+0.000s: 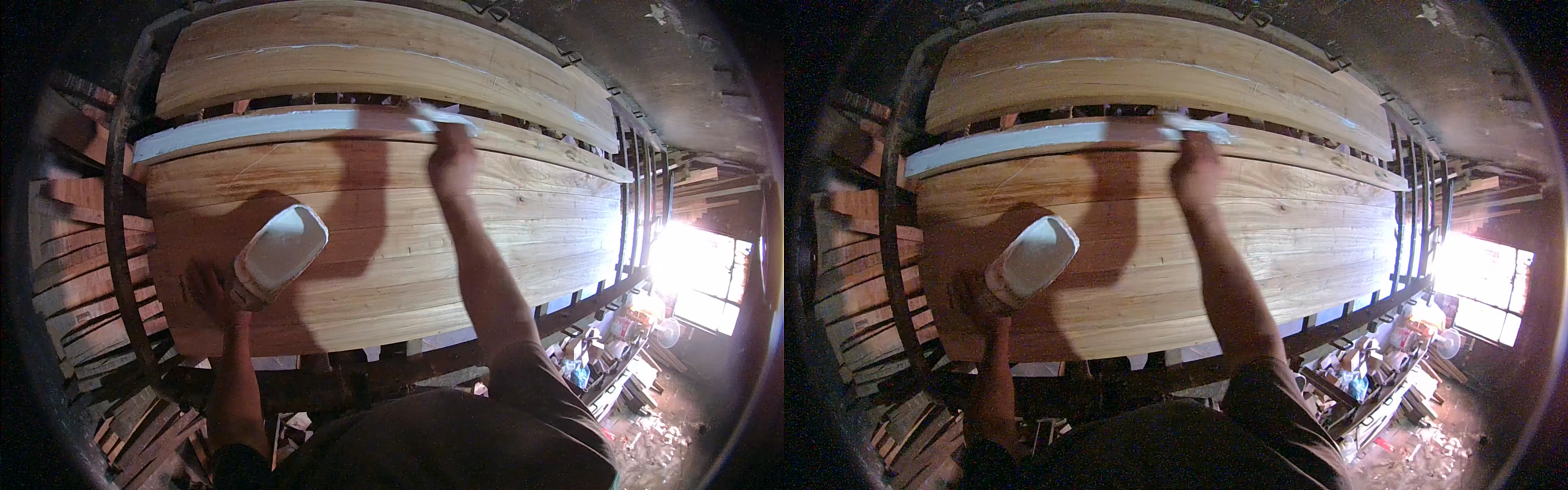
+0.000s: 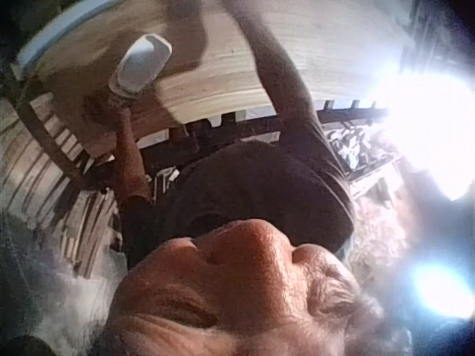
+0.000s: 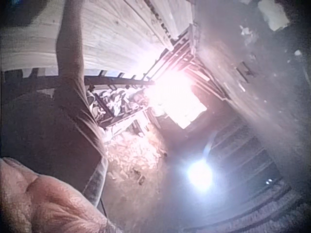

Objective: The person uses a brush to apply white liquid to the edges of wooden planks, dips the brush into a white container, and moves the planks on a rack.

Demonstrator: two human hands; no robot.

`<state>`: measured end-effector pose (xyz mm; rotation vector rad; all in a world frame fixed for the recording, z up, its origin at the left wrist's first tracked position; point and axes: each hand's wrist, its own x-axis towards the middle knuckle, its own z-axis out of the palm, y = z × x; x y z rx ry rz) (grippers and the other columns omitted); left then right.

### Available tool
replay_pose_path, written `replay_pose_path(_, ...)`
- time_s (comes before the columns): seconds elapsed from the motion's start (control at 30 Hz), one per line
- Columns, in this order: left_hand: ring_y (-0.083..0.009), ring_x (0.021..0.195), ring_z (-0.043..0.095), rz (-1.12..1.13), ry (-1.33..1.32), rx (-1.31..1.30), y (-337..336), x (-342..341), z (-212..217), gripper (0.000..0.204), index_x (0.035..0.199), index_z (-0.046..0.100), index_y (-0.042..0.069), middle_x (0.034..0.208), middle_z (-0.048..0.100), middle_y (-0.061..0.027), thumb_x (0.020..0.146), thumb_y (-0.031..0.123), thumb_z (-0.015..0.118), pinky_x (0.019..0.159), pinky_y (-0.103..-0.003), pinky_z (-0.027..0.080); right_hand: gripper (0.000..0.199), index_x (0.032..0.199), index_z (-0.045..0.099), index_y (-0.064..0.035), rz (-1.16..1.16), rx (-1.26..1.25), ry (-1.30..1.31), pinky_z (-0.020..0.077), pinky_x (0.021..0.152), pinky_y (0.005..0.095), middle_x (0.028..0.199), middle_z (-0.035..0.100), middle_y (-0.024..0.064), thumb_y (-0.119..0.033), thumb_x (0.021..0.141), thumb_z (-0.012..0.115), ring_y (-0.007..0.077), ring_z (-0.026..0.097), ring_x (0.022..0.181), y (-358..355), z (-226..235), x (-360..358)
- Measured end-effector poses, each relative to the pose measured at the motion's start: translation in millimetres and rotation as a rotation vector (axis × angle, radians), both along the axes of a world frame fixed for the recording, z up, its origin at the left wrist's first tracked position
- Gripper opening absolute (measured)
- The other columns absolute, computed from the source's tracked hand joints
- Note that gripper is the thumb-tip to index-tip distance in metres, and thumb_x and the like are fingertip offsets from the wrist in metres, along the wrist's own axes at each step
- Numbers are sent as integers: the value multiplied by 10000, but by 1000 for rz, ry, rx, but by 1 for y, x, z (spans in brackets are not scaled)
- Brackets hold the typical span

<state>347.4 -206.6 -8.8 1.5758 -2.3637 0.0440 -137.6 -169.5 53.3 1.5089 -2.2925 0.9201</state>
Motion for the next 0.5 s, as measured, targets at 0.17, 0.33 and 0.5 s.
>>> replay_pose_path(0.17,-437,1400,242,222,348,220,-4,-19,25,763,1433,356,22,1512,279,-234,852,434,631,1146,-558,194,222,930,609,-68,266,10,9,500,701,426,871,578,138,25,740,542,338,595,826,-71,28,85)
replay_pose_path(0.33,-437,1398,245,58,-207,66,9,14,3,694,1444,343,7,1517,275,-240,917,412,544,1156,-521,188,281,1044,642,-64,-16,358,99,510,736,439,969,654,182,-20,785,546,360,635,872,2,8,-76)
replay_pose_path(0.5,-435,1401,246,144,-62,126,6,-4,24,585,1436,359,-2,1510,285,-246,977,353,434,1163,-514,177,213,941,702,-135,-106,340,338,532,664,466,897,676,141,-85,808,543,350,662,774,13,62,-94)
